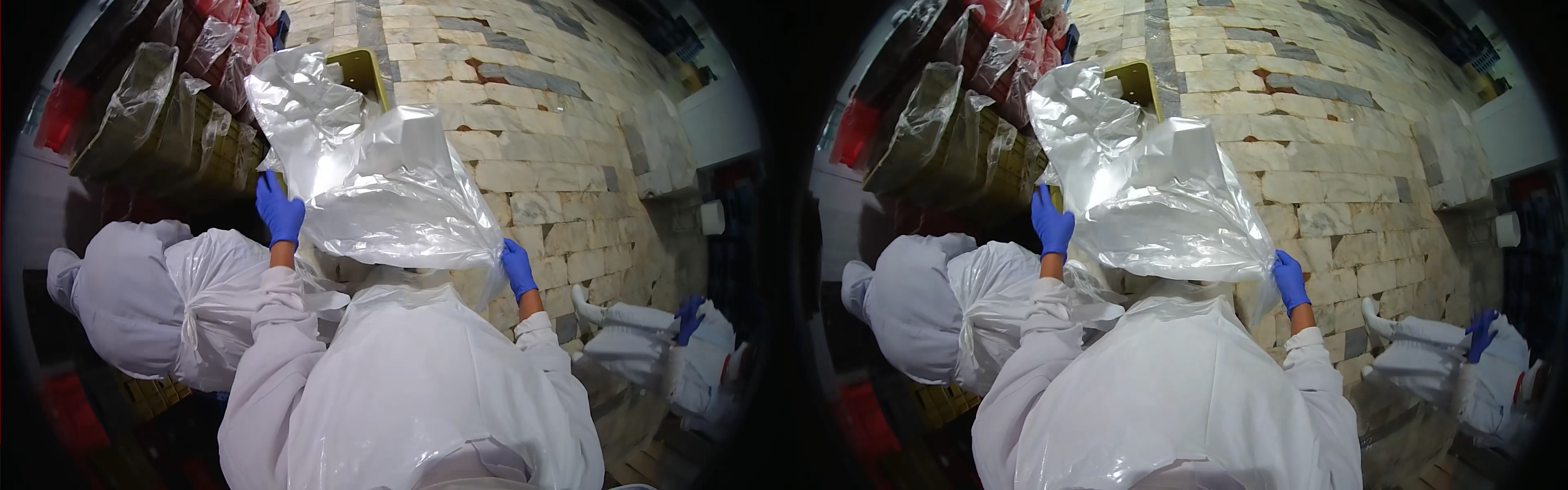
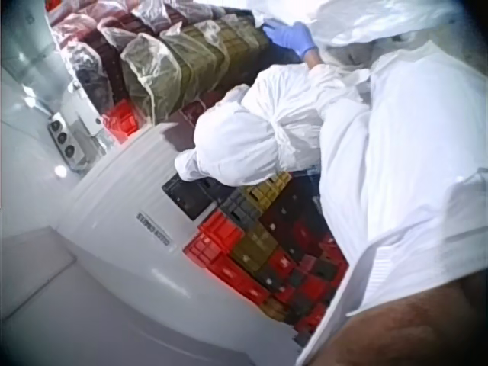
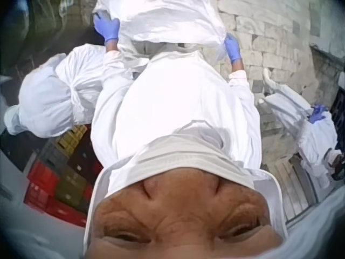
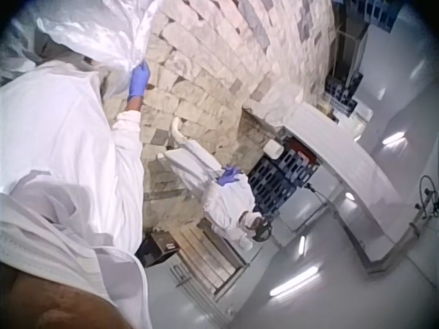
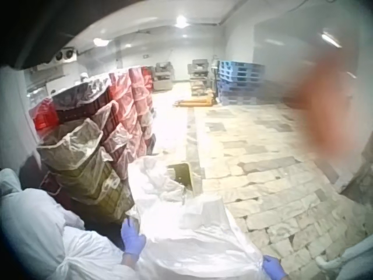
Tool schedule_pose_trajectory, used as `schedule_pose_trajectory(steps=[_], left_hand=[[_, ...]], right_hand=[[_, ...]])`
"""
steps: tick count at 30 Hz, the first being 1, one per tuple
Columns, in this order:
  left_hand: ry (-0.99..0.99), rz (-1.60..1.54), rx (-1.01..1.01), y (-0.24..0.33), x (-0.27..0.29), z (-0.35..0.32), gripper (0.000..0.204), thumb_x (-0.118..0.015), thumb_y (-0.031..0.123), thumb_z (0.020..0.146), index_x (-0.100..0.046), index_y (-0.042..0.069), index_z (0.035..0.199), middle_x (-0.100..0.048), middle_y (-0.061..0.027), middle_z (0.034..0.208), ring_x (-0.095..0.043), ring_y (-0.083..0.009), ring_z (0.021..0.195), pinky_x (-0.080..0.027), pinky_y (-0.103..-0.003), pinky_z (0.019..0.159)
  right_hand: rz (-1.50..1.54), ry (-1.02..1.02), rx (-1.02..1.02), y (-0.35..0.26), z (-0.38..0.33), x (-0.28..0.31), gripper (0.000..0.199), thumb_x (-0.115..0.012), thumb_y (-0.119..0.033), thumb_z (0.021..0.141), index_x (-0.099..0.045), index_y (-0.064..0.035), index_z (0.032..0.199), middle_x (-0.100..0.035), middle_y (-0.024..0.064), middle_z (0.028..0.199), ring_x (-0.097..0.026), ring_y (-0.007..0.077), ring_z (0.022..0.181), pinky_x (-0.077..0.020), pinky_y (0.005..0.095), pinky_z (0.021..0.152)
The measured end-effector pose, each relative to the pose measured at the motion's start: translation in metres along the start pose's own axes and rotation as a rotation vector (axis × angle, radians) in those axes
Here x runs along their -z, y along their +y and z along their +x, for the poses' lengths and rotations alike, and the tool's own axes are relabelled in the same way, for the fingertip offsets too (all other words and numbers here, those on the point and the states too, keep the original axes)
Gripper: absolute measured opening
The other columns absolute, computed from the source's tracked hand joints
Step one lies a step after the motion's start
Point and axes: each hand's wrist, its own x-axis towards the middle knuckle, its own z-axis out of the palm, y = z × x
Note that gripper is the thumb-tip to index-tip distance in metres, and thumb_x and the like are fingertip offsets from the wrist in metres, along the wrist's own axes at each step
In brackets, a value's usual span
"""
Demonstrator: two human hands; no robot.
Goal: The person walks through a warehouse area and lines several plastic crates with clear plastic bags. They pick up a yellow crate, insert a bag, then repeat the process with a black crate and multiple red crates, stacking the lined crates on a pallet.
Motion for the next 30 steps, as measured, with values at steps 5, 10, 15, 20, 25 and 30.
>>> schedule_pose_trajectory(steps=[5, 10, 15, 20, 25, 30], left_hand=[[0.024, -0.235, -0.376, 0.075, -0.05, 0.049, 0.076, -0.068, 0.029, 0.072, -0.035, 0.006, 0.136, -0.042, -0.0249, 0.131, -0.037, -0.0406, 0.123, -0.031, -0.047, 0.102], [-0.397, -0.763, -0.357, 0.197, -0.048, 0.009, 0.041, -0.063, 0.037, 0.083, -0.062, 0.004, 0.107, -0.063, -0.0158, 0.101, -0.06, -0.032, 0.093, -0.047, -0.038, 0.083], [-1.277, -0.689, -0.197, 0.26, -0.031, -0.072, 0.062, -0.054, 0.059, 0.08, -0.065, 0.0, 0.098, -0.066, -0.0113, 0.08, -0.065, -0.0194, 0.075, -0.048, -0.033, 0.076], [-1.458, -0.924, 0.078, 0.254, -0.056, -0.087, 0.032, -0.061, 0.028, 0.086, -0.063, -0.003, 0.093, -0.063, -0.0087, 0.076, -0.062, -0.0139, 0.069, -0.049, -0.026, 0.062], [-1.234, -1.256, 0.069, 0.252, -0.03, -0.078, 0.014, -0.062, 0.015, 0.085, -0.061, 0.0, 0.085, -0.058, -0.0022, 0.072, -0.055, -0.0101, 0.062, -0.047, -0.024, 0.06], [-1.089, -1.279, -0.066, 0.248, -0.009, -0.099, 0.022, -0.072, 0.015, 0.078, -0.054, 0.004, 0.073, -0.049, 0.0021, 0.068, -0.044, -0.0063, 0.063, -0.04, -0.024, 0.057]], right_hand=[[-0.016, -0.015, -0.029, -0.01, -0.011, 0.01, 0.038, -0.042, 0.0, 0.08, -0.059, 0.0017, 0.115, -0.063, 0.0046, 0.099, -0.056, 0.0114, 0.084, -0.0436, 0.0246, 0.077], [0.12, 0.037, 0.107, -0.057, -0.03, -0.007, 0.05, -0.042, 0.002, 0.079, -0.052, -0.0052, 0.127, -0.061, 0.0043, 0.107, -0.056, 0.0124, 0.089, -0.0433, 0.0253, 0.081], [0.056, 0.032, 0.318, -0.104, -0.057, -0.038, 0.051, -0.042, 0.002, 0.082, -0.052, -0.0121, 0.13, -0.062, 0.0069, 0.115, -0.058, 0.0164, 0.103, -0.0434, 0.0291, 0.09], [-0.232, -0.003, 0.367, -0.103, -0.072, -0.055, 0.047, -0.047, -0.001, 0.083, -0.054, -0.0182, 0.126, -0.062, 0.015, 0.107, -0.06, 0.0278, 0.092, -0.0471, 0.0324, 0.084], [-0.005, -0.014, 0.356, -0.099, -0.075, -0.051, 0.051, -0.054, -0.002, 0.081, -0.05, -0.0144, 0.131, -0.059, 0.0098, 0.119, -0.057, 0.0209, 0.103, -0.0431, 0.0306, 0.092], [0.216, 0.067, 0.129, -0.141, -0.057, -0.04, 0.031, -0.059, -0.028, 0.088, -0.059, -0.0042, 0.108, -0.057, 0.0007, 0.095, -0.049, 0.0084, 0.082, -0.0423, 0.0243, 0.076]])
